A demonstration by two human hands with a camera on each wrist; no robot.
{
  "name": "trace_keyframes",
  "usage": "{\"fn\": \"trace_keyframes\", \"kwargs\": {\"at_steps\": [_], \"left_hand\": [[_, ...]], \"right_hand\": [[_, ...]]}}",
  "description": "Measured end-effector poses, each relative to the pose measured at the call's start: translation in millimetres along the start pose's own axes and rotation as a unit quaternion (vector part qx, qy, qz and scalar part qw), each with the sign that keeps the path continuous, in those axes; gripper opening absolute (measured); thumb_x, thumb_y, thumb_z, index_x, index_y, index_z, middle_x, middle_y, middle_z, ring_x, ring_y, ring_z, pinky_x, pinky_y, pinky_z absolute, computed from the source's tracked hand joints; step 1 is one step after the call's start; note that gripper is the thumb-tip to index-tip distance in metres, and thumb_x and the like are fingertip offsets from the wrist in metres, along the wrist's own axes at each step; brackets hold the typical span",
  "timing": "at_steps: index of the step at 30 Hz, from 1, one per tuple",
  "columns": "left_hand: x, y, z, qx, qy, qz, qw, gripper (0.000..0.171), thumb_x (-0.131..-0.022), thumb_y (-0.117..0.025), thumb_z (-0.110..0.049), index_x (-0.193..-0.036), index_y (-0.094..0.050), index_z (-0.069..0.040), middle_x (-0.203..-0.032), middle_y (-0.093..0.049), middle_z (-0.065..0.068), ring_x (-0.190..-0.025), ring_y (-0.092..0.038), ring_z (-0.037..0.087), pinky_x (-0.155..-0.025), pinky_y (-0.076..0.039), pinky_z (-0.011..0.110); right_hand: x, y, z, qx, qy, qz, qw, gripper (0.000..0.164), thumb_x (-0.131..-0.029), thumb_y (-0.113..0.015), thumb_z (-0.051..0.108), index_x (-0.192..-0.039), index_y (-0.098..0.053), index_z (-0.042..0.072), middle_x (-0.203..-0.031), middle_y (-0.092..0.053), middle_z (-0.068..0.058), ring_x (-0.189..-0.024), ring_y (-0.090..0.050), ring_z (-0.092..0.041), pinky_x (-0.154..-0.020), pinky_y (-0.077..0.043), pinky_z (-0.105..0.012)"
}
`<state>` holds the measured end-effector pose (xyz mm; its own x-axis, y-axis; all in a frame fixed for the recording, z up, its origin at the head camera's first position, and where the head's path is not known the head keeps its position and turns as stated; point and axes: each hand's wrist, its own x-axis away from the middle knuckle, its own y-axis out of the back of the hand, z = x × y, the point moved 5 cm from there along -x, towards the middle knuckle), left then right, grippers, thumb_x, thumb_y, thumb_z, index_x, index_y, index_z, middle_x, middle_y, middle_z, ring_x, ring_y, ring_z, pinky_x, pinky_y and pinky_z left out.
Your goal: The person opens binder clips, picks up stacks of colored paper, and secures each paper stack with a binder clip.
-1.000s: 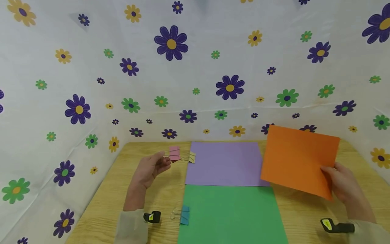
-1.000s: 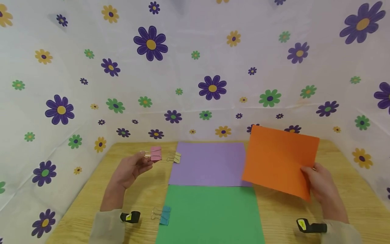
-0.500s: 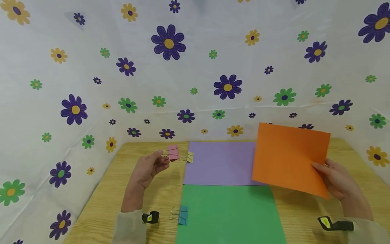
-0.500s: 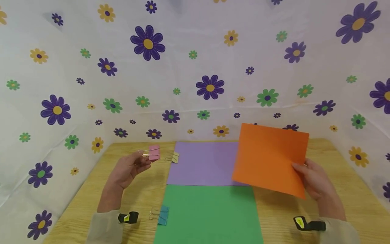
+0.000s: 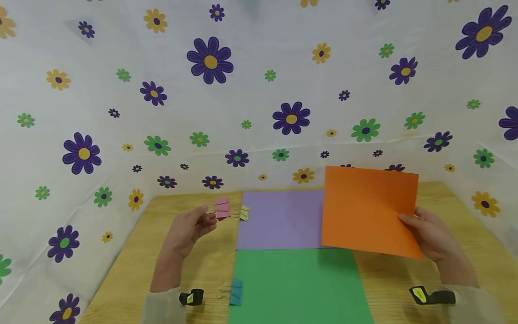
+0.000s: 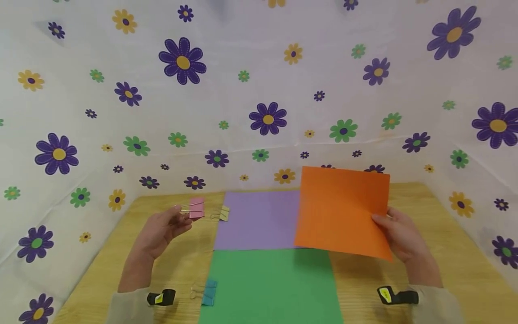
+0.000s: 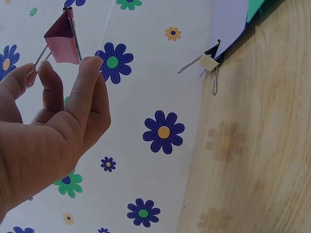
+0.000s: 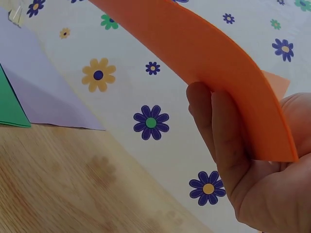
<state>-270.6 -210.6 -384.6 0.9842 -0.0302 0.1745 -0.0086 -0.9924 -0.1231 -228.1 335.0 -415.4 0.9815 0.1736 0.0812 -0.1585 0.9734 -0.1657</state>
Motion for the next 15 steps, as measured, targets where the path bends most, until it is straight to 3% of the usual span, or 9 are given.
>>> {"fn": "trace_keyframes", "kwargs": {"at_steps": [8,15], "left_hand": [[6.0,8.2,-0.3,0.007,0.002,0.003,1.0000,0.031,-0.102,-0.057,-0.023,-0.077,-0.064,-0.007,-0.086,-0.069,0.006,-0.082,-0.070,0.016,-0.083,-0.059,0.030],[6.4,12.1,1.1,-0.001,0.003,0.004,1.0000,0.031,-0.103,-0.056,-0.024,-0.079,-0.063,-0.006,-0.088,-0.068,0.006,-0.084,-0.070,0.016,-0.085,-0.058,0.030]], "right_hand": [[-7,-4,5,-0.006,0.009,-0.016,1.000,0.037,-0.106,-0.048,0.015,-0.138,-0.032,0.007,-0.102,-0.067,0.008,-0.087,-0.069,-0.012,-0.074,-0.060,-0.030],[-6,-8,6,-0.033,0.022,-0.027,0.999,0.018,-0.105,-0.050,0.012,-0.121,-0.049,0.019,-0.101,-0.069,0.009,-0.088,-0.069,-0.009,-0.074,-0.060,-0.028]]}}
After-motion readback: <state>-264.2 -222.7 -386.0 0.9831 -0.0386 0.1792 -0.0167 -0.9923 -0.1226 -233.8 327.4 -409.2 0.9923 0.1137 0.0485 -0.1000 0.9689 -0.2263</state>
